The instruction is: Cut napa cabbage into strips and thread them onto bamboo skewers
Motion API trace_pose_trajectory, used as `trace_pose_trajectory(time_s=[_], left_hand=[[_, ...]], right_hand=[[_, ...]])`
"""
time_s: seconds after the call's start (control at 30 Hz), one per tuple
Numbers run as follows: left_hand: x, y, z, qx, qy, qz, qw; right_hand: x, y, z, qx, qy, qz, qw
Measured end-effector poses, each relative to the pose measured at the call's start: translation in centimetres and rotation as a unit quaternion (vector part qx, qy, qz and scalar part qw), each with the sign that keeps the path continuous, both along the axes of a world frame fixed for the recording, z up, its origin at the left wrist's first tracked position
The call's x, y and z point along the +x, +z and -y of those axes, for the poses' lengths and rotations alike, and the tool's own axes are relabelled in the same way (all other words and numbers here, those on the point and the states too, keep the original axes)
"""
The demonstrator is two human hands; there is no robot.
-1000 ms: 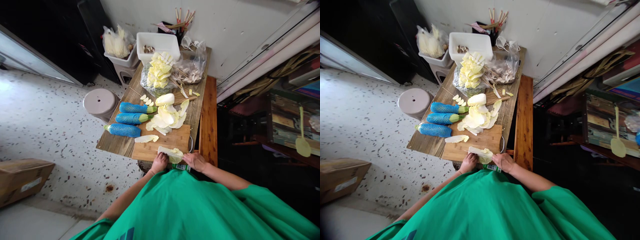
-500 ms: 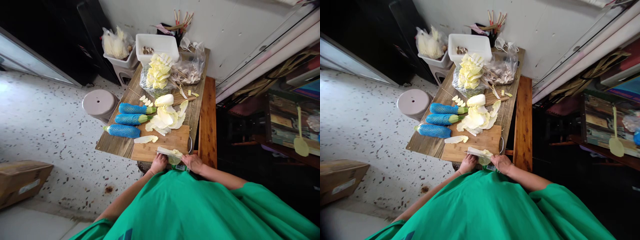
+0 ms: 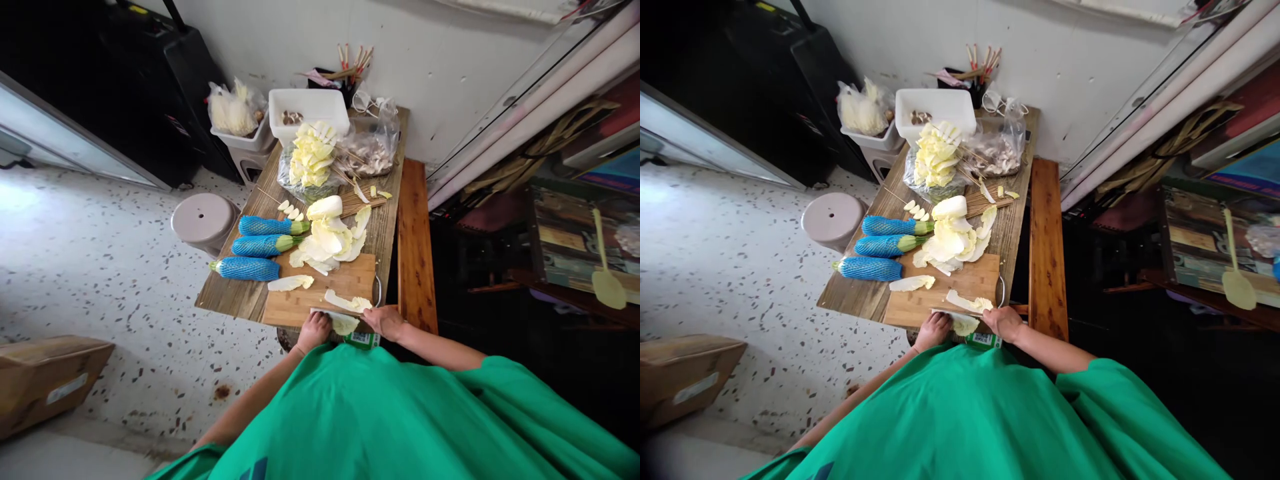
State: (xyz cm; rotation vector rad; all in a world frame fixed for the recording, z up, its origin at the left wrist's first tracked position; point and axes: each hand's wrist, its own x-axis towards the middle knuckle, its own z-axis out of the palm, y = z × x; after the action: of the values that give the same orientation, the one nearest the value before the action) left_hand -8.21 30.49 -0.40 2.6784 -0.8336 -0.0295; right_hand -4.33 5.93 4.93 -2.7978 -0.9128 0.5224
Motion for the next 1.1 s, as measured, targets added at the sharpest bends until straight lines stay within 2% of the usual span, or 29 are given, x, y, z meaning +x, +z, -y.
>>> trace_pose_trajectory(time_s=[0.13, 0.27, 0.37, 0.5, 0.6, 0.7, 0.9, 0.97, 1.1], left_hand=[[-1.1, 2.1, -2.2, -0.009, 0.031, 0.041, 0.999], [-0.8, 5.3, -5.8, -0.034, 0.093, 0.101, 0.99], [1.5, 6.7, -7.8, -0.028, 0.145, 0.139, 0.979], [6.1, 6.1, -8.5, 0.062, 0.163, 0.09, 0.981], [8.3, 4.6, -7.9, 0.088, 0.155, 0.066, 0.982], [9.0, 3.7, -7.3, 0.103, 0.147, 0.044, 0.983], [7.6, 4.7, -4.9, 0.115, 0.154, 0.034, 0.981], [6.7, 4.9, -2.8, 0.109, 0.117, 0.027, 0.987], [6.1, 4.6, 2.2, 0.099, 0.0, -0.004, 0.995]], right_hand=[[1.4, 0.6, -0.4, 0.056, -0.017, 0.028, 0.998], [1.5, 1.8, 0.8, 0.111, -0.09, 0.064, 0.988], [0.7, 2.2, 2.5, 0.147, -0.147, 0.081, 0.975], [-0.9, 1.9, 3.9, 0.183, -0.185, 0.087, 0.962], [-2.0, 1.4, 4.0, 0.198, -0.201, 0.085, 0.956], [-2.7, 1.1, 4.0, 0.209, -0.218, 0.081, 0.95], [-2.9, 0.6, 5.3, 0.225, -0.263, 0.079, 0.935], [-2.8, 0.5, 5.7, 0.232, -0.279, 0.081, 0.928], [-2.5, 0.5, 6.5, 0.245, -0.305, 0.085, 0.916]])
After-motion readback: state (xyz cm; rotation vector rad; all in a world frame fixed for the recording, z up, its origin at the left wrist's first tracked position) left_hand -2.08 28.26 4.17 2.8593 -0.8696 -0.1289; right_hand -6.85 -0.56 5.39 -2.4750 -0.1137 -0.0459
